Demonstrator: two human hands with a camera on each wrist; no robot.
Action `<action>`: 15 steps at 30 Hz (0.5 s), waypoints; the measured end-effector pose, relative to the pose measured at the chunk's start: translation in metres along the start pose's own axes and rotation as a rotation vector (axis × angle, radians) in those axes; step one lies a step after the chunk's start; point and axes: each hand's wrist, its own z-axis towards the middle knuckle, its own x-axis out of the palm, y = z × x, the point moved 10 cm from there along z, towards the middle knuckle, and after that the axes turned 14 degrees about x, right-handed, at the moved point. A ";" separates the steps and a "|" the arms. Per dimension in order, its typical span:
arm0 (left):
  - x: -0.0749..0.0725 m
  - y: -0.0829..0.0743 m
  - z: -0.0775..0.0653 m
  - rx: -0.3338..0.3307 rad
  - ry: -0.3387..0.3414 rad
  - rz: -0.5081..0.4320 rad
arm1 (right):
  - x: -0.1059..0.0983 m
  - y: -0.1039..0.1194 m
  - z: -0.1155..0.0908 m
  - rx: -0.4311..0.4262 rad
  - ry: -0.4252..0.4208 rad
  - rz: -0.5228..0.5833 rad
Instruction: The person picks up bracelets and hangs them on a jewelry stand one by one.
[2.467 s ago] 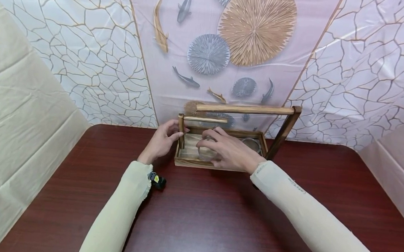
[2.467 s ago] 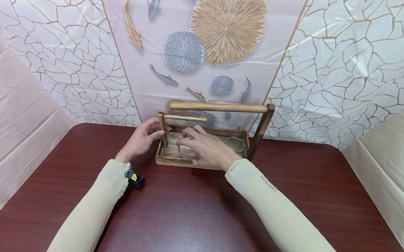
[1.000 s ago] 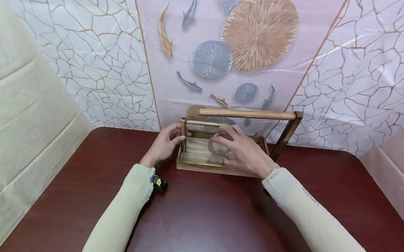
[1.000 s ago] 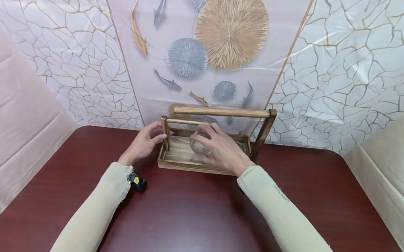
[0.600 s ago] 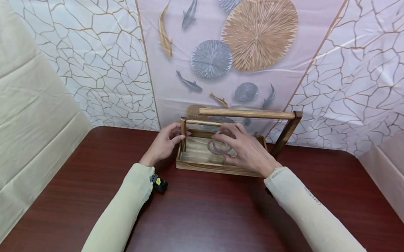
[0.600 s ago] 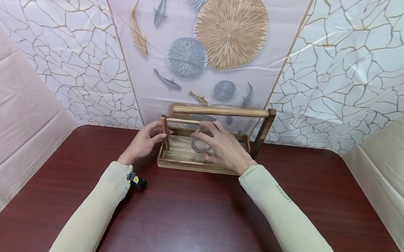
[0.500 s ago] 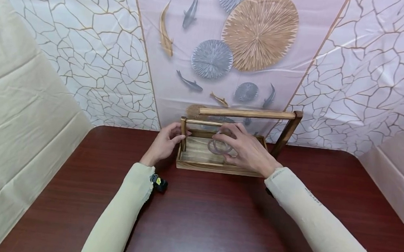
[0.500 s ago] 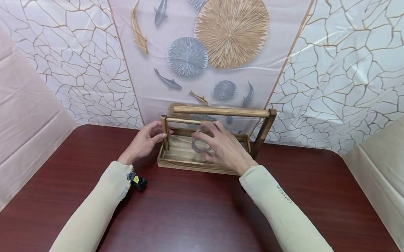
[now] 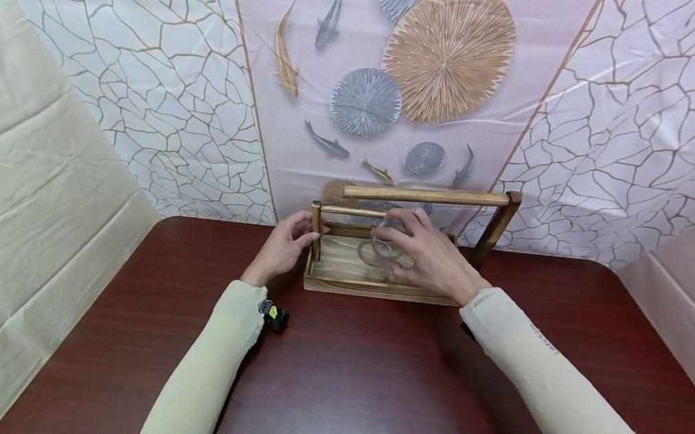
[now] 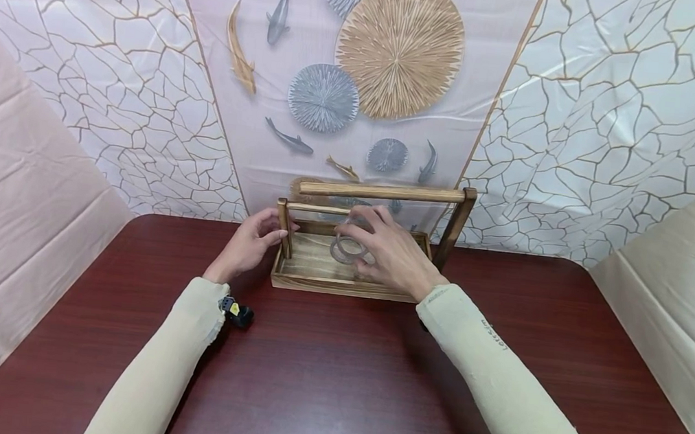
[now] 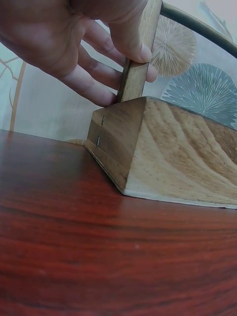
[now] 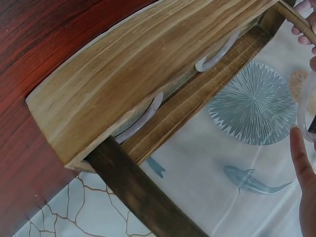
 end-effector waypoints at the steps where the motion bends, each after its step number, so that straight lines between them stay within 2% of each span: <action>1: 0.000 0.000 0.000 -0.005 -0.002 -0.004 | -0.001 0.000 0.000 -0.005 -0.005 0.003; 6: 0.001 0.001 0.000 -0.018 0.005 -0.022 | -0.002 -0.003 0.000 -0.014 -0.023 0.001; 7: 0.002 -0.003 0.000 -0.020 0.007 -0.027 | -0.003 -0.004 0.001 -0.016 -0.027 0.003; 15: 0.000 0.003 0.000 -0.014 0.003 -0.032 | -0.006 -0.007 0.003 -0.015 -0.059 0.021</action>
